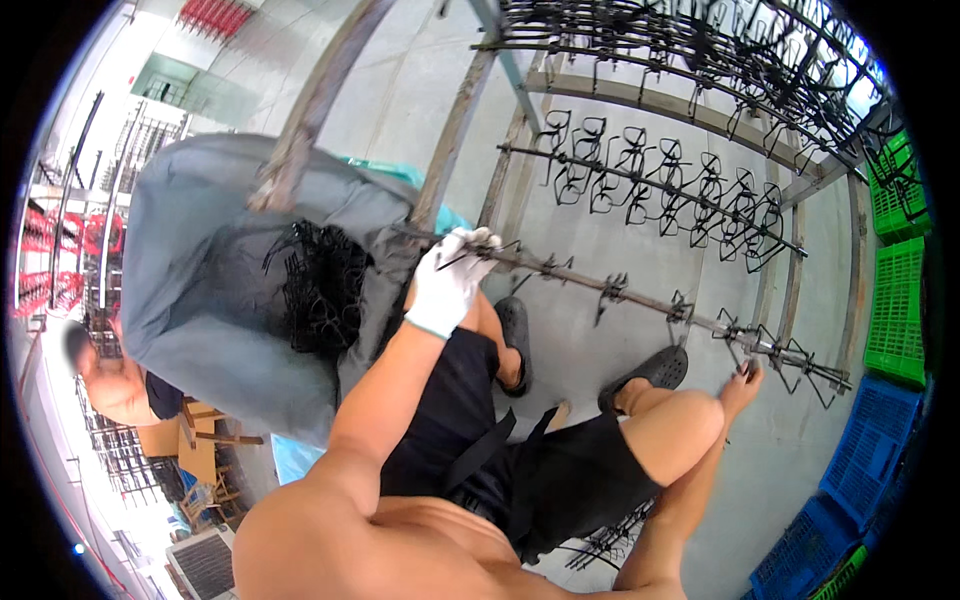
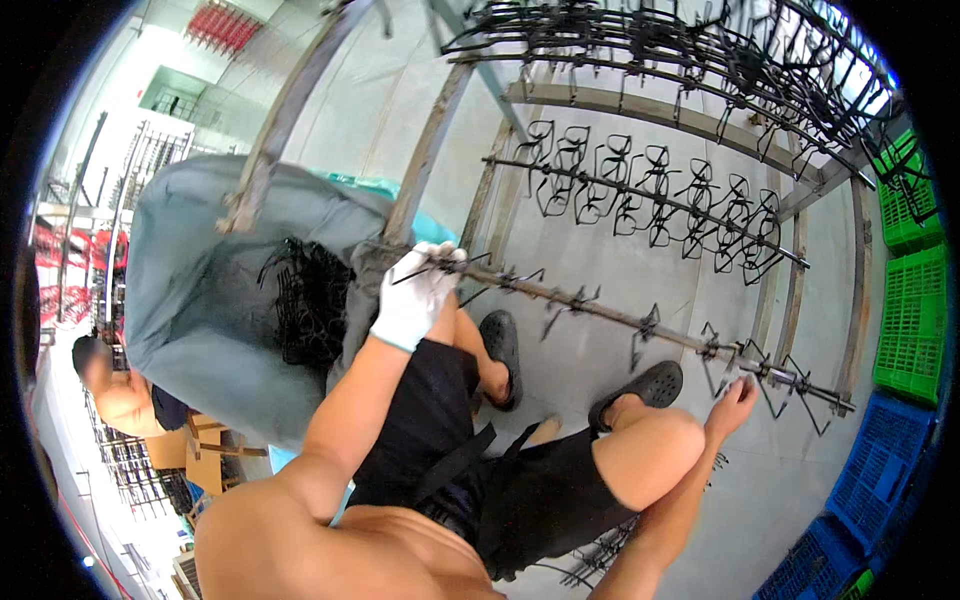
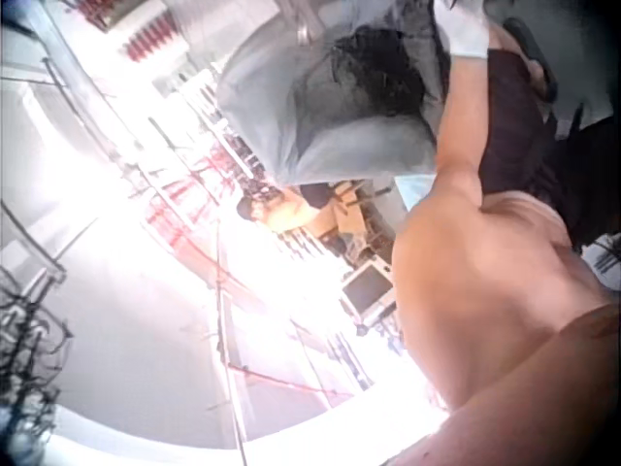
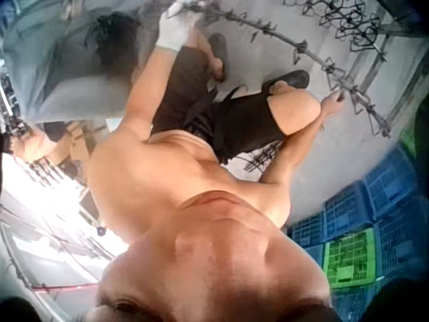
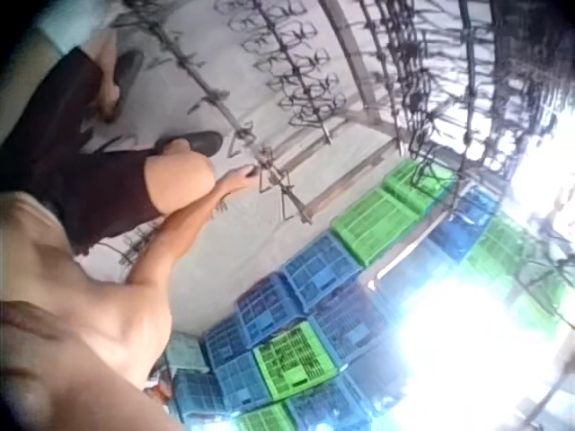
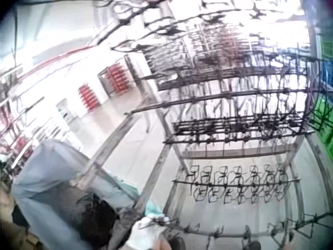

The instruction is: The person sits on a low stool and repeatedly picks up black plastic frames from a large grey bag. They attach each frame to a metal rod on a multi-tiered rack, working methodically to fill the available slots.

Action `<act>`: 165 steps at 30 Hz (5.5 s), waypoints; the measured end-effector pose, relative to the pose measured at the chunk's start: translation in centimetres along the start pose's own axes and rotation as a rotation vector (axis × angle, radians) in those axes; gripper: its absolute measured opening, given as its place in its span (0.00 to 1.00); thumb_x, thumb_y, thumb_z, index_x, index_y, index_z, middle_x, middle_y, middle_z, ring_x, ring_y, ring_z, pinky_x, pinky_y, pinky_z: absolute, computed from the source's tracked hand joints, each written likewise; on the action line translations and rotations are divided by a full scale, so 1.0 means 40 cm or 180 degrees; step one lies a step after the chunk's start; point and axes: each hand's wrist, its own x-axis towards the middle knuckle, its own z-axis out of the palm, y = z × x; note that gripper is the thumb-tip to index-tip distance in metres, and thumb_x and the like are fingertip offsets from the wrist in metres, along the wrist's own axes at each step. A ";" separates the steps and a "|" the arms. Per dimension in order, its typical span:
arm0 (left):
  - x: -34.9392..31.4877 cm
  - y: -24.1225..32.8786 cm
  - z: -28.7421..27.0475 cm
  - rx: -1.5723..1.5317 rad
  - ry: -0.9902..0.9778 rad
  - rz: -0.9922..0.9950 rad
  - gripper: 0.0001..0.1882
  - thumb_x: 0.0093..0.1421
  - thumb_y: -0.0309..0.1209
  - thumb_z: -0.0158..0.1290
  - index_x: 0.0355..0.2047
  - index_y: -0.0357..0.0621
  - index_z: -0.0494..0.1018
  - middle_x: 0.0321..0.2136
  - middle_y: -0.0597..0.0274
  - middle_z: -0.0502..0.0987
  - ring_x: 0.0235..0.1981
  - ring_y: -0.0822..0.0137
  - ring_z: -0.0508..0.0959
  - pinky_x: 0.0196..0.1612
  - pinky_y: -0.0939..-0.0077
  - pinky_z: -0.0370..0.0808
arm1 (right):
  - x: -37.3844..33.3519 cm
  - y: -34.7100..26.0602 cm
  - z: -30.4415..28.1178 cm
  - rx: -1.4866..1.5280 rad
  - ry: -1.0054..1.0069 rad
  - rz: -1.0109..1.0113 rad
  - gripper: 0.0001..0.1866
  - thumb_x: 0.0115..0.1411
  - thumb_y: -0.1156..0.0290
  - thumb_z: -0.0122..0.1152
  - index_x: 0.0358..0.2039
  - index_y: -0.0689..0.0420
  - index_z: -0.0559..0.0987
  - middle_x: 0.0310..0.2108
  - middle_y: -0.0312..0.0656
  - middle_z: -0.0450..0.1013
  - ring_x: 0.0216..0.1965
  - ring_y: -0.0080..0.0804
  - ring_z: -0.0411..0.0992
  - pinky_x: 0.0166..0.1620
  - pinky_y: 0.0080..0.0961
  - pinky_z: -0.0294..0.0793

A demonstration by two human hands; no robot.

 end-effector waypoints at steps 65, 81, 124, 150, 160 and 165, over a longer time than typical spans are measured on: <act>-0.308 0.353 -0.477 0.5762 0.3128 0.0732 0.41 0.49 0.36 0.55 0.61 0.44 0.49 0.47 0.43 0.67 0.47 0.48 0.69 0.49 0.57 0.67 | -0.803 -0.826 0.424 0.2481 -0.2505 0.0236 0.28 0.66 0.51 0.39 0.61 0.54 0.56 0.52 0.36 0.62 0.40 0.32 0.68 0.40 0.28 0.68; -0.332 0.227 -0.418 0.2577 0.0957 0.1321 0.30 0.55 0.24 0.52 0.57 0.40 0.54 0.46 0.52 0.67 0.45 0.65 0.70 0.50 0.72 0.67 | -0.807 -0.852 0.560 0.2277 -0.1201 0.0824 0.14 0.60 0.59 0.53 0.29 0.58 0.69 0.15 0.31 0.59 0.11 0.17 0.52 0.12 0.17 0.53; -0.367 0.274 -0.433 0.3098 0.1086 0.1444 0.13 0.61 0.30 0.44 0.44 0.35 0.69 0.37 0.61 0.74 0.38 0.72 0.72 0.45 0.80 0.67 | -0.705 -0.833 0.432 0.2206 -0.0950 0.0800 0.15 0.58 0.58 0.54 0.31 0.59 0.73 0.24 0.36 0.64 0.14 0.21 0.57 0.13 0.19 0.51; -0.160 0.341 -0.459 0.3720 0.1710 0.1850 0.29 0.48 0.27 0.60 0.50 0.35 0.63 0.38 0.59 0.69 0.37 0.68 0.70 0.42 0.75 0.71 | -0.617 -0.781 0.252 0.2175 -0.0456 -0.0072 0.08 0.60 0.67 0.53 0.37 0.57 0.71 0.17 0.33 0.65 0.10 0.18 0.56 0.13 0.17 0.56; -0.241 0.284 -0.394 0.2161 0.0900 0.1368 0.19 0.59 0.31 0.51 0.48 0.34 0.64 0.40 0.60 0.71 0.41 0.71 0.72 0.47 0.77 0.68 | -0.576 -0.824 0.309 0.2012 -0.0209 0.0065 0.06 0.57 0.71 0.53 0.33 0.58 0.68 0.20 0.36 0.68 0.09 0.16 0.54 0.09 0.15 0.50; -0.230 0.315 -0.356 0.1987 0.1205 0.1357 0.16 0.62 0.36 0.46 0.44 0.36 0.66 0.29 0.60 0.73 0.26 0.72 0.73 0.32 0.80 0.71 | -0.592 -0.801 0.322 0.2059 -0.0311 -0.0028 0.10 0.57 0.70 0.55 0.36 0.60 0.68 0.26 0.40 0.71 0.17 0.21 0.63 0.19 0.19 0.64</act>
